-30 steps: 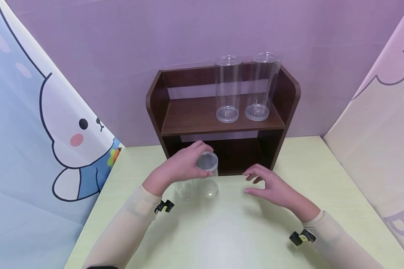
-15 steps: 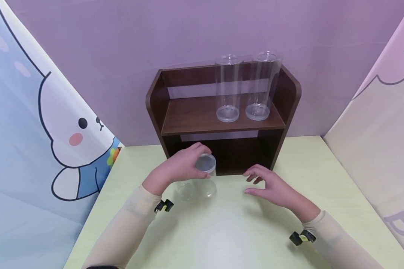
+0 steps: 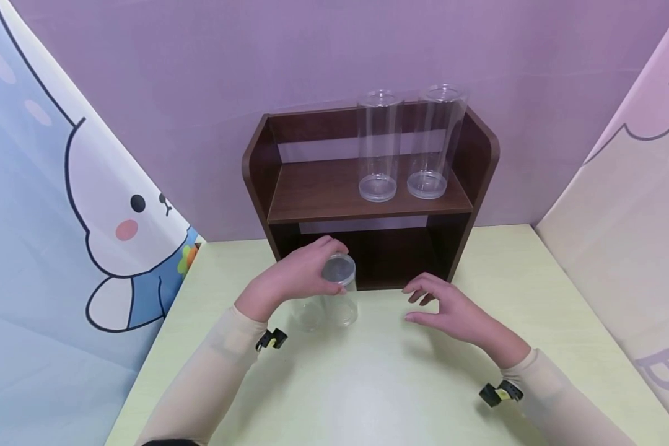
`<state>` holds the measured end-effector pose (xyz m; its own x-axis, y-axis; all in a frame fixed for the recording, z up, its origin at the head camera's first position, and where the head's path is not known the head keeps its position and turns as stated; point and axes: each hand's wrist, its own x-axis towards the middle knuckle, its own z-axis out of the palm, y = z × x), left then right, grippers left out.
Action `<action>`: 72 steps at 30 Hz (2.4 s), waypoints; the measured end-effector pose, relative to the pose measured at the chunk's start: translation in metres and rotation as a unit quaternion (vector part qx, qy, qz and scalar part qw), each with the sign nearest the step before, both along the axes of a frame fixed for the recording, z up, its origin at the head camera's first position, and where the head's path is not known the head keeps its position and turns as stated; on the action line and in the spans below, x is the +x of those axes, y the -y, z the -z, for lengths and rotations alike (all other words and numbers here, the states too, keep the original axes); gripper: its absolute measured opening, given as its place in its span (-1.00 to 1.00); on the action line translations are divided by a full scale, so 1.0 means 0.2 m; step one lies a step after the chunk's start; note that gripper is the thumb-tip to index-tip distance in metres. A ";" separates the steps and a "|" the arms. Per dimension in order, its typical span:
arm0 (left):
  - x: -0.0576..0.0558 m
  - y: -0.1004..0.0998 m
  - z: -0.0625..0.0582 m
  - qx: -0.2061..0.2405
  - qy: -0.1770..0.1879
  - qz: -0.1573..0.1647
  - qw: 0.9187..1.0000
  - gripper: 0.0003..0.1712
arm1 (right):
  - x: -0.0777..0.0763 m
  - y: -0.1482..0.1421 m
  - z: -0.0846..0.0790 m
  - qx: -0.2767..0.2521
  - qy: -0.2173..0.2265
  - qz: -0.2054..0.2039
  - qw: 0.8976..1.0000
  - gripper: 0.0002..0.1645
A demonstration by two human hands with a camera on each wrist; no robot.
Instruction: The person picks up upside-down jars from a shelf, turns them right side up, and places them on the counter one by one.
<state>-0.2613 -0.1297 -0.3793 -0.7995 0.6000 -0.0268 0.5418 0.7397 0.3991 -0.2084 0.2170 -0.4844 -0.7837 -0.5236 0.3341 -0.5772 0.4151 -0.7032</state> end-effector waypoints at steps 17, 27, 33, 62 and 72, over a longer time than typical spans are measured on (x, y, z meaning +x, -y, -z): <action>0.03 0.11 0.02 0.109 -0.037 0.004 0.993 -0.34 | 0.00 -0.02 -0.02 -0.009 -0.010 0.015 1.000 -0.54; 0.04 0.28 0.05 0.264 -0.120 0.009 0.957 -0.68 | -0.02 -0.05 -0.04 -0.032 -0.040 0.042 0.998 -0.61; 0.06 0.39 0.11 0.304 -0.122 -0.023 0.945 -0.70 | -0.04 -0.07 -0.05 -0.040 -0.055 0.055 0.996 -0.62; 0.13 0.68 0.34 0.306 -0.037 -0.143 0.940 -0.66 | -0.07 -0.15 -0.11 -0.068 -0.091 0.096 0.989 -0.63; 0.13 0.67 0.34 0.301 -0.025 -0.146 0.942 -0.67 | -0.10 -0.19 -0.13 -0.104 -0.127 0.214 0.963 -0.71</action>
<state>-0.2356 -0.2638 -0.4479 -0.9243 0.2485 0.2898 0.3791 0.5075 0.7738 -0.2280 0.2551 -0.4580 -0.7914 -0.0711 0.6071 -0.5493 0.5183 -0.6554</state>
